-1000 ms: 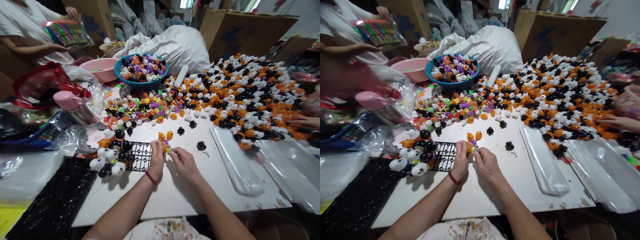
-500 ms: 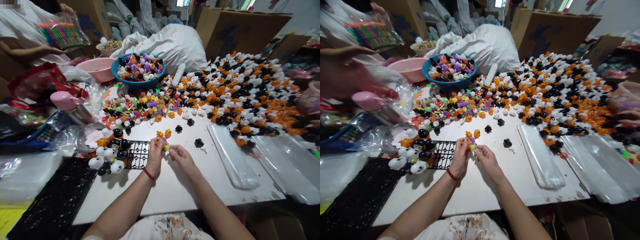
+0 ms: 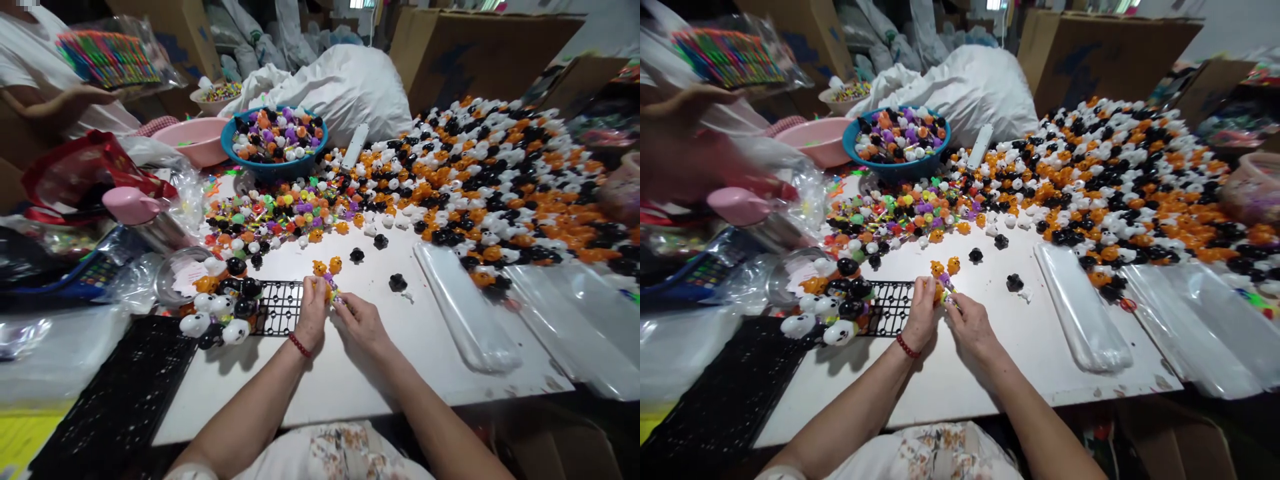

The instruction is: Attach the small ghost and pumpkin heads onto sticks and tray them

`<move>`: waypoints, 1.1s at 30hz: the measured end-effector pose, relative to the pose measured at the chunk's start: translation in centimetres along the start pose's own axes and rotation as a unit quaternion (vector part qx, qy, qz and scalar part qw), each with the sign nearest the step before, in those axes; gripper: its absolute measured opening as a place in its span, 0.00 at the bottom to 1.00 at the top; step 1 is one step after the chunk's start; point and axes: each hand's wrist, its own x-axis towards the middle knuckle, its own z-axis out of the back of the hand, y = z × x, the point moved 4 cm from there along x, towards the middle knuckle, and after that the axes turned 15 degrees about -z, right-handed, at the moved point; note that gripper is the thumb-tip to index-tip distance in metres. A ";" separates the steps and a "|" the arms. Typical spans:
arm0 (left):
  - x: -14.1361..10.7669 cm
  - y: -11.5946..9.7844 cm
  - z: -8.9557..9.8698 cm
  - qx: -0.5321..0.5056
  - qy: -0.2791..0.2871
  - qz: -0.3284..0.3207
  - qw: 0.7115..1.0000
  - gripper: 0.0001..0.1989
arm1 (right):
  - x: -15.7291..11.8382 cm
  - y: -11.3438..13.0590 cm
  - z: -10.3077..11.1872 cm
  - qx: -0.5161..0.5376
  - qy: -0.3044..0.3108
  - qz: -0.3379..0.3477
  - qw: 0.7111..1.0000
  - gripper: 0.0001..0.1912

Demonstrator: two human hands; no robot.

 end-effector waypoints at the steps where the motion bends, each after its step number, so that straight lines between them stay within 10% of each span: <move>1: 0.1 -0.2 -0.1 -0.017 0.007 -0.009 1.000 0.15 | 0.0 -0.1 0.3 0.024 0.014 -0.016 0.999 0.17; 8: 0.2 -2.1 -0.8 -0.152 0.058 -0.022 0.986 0.22 | -0.5 -1.0 3.2 0.149 0.027 -0.039 0.988 0.20; 20: -1.4 -3.2 -1.1 -0.204 0.046 0.056 0.976 0.21 | -4.0 1.1 3.6 -0.001 -0.026 0.022 0.999 0.15; 25: -4.0 -4.4 1.1 -0.155 -0.022 0.112 0.981 0.18 | -3.4 1.4 3.5 0.087 -0.045 -0.010 0.995 0.15; 29: -6.3 -8.4 3.7 -0.029 0.073 0.176 0.981 0.20 | -1.1 3.4 2.8 0.157 -0.036 0.001 0.987 0.17; 33: -4.1 -15.0 9.3 0.174 0.021 -0.017 0.984 0.24 | 1.6 6.7 0.8 0.179 0.006 0.031 0.983 0.17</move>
